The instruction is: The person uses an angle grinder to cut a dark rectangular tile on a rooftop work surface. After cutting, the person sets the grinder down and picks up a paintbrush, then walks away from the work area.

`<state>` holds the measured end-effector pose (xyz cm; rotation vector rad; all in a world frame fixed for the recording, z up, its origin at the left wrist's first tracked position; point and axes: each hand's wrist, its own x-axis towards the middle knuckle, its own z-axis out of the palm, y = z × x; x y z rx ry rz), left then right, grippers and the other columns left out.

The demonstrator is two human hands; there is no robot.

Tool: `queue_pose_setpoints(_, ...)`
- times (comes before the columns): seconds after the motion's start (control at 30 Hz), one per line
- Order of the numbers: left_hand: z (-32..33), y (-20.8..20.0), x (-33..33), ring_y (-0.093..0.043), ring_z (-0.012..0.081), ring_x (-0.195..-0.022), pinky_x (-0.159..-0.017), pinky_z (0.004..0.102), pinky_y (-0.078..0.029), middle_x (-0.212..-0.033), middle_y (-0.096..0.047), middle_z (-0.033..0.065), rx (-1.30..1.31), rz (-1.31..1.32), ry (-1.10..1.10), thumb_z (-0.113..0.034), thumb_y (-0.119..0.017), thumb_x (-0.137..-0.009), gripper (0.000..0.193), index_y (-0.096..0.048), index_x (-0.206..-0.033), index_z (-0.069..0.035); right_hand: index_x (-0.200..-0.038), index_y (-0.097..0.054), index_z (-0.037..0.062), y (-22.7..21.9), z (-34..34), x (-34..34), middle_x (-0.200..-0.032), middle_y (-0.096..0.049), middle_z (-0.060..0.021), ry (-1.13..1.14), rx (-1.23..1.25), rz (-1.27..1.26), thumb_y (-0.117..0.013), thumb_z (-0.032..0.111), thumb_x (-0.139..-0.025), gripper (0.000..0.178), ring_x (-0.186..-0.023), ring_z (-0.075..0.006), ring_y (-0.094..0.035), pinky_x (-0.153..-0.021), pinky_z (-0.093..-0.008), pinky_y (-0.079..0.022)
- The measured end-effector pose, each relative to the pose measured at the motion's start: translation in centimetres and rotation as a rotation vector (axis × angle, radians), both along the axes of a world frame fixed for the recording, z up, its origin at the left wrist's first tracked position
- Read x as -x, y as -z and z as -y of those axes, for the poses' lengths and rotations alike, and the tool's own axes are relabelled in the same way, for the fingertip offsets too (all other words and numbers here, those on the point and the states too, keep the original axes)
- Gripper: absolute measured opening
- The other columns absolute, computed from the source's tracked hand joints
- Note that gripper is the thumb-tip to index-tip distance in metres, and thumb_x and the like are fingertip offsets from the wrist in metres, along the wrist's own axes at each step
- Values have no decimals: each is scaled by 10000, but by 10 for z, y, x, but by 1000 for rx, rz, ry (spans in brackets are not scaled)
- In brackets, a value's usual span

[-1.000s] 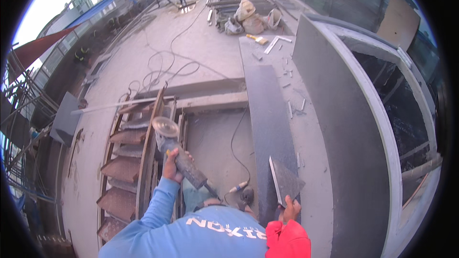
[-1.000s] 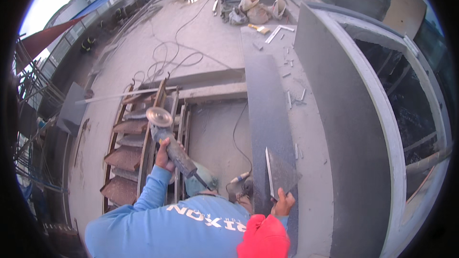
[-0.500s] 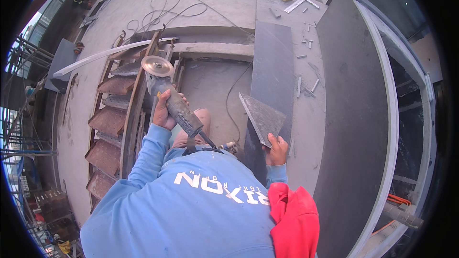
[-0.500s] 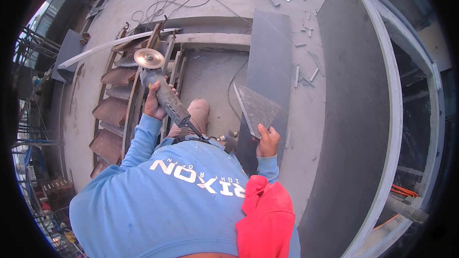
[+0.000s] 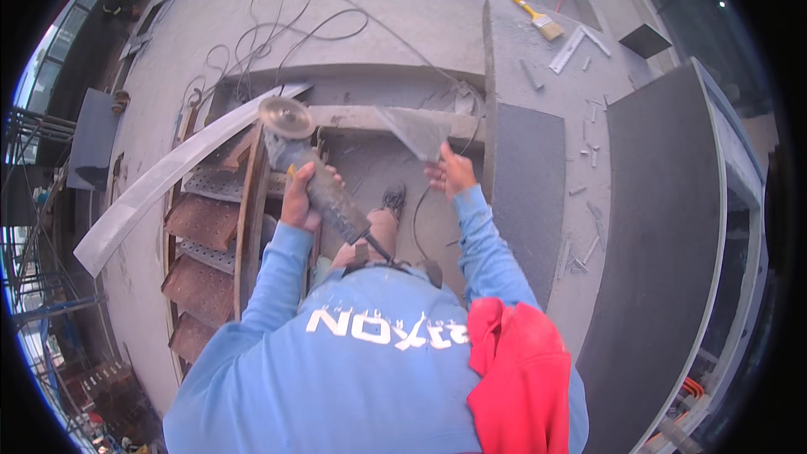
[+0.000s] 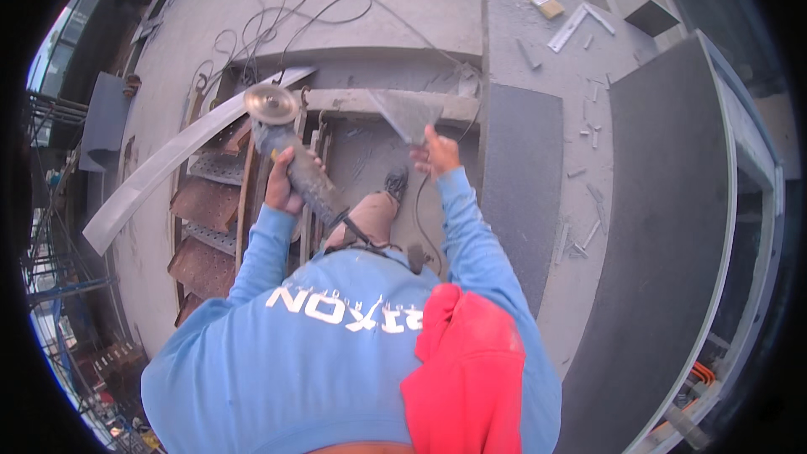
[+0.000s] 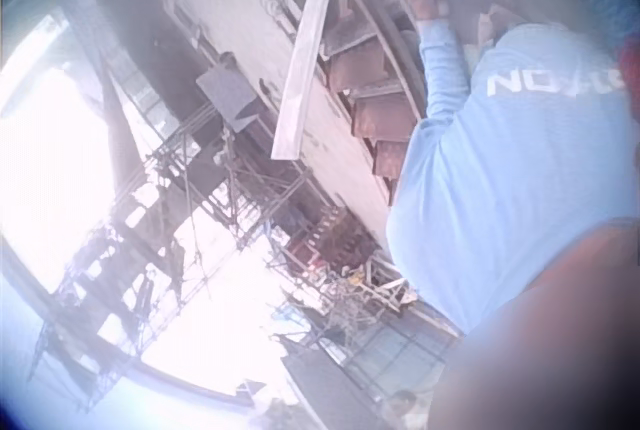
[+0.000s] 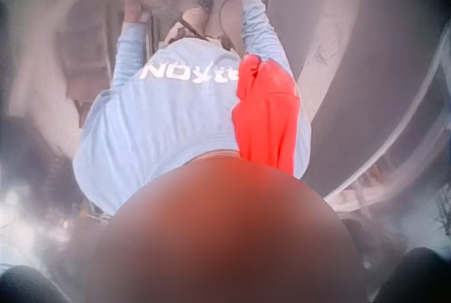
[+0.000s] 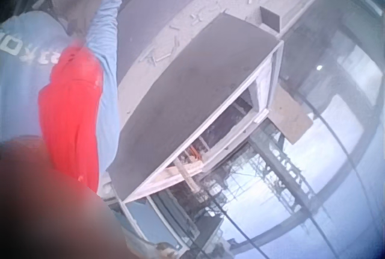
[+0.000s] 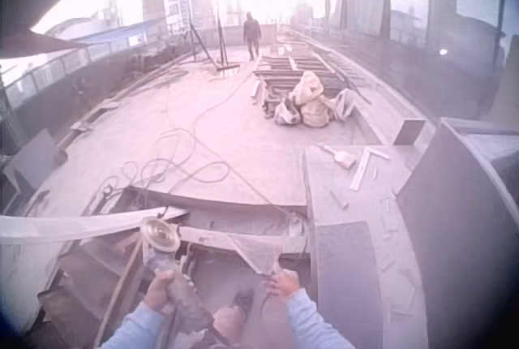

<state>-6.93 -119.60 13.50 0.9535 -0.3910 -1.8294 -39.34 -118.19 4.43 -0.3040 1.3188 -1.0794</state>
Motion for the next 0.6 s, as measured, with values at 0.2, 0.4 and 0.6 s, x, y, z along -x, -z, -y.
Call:
queue_pose_setpoints(0.2,115,-10,5,-716,284,-936,-881,479,-610,-1036,-689,145,-38,-22,58,-287,-779,-924,518,-543,-1333,-75,-1501,-425,-118,-34,69,-2,-1213,-718,-232,-17,96,-585,-690,430,-1001,787,-878,-231,-747,-568,-324,-611)
queue_pose_setpoints(0.4,172,-11,27,-727,284,-919,-879,478,-617,-995,-711,150,-52,-65,124,-283,-783,-919,374,-640,-1131,-11,-1423,-503,-143,-30,37,1,-1106,-767,-216,-130,-17,-722,-758,302,-942,703,-848,-229,-756,-708,-357,-611)
queue_pose_setpoints(0.6,212,9,49,-733,294,-957,-918,474,-607,-1016,-728,140,-107,79,258,-320,-775,-935,397,-651,-1147,-7,-1403,-542,-107,-54,43,-16,-1110,-769,-206,-209,84,-751,-740,315,-963,641,-908,-240,-760,-802,-365,-603)
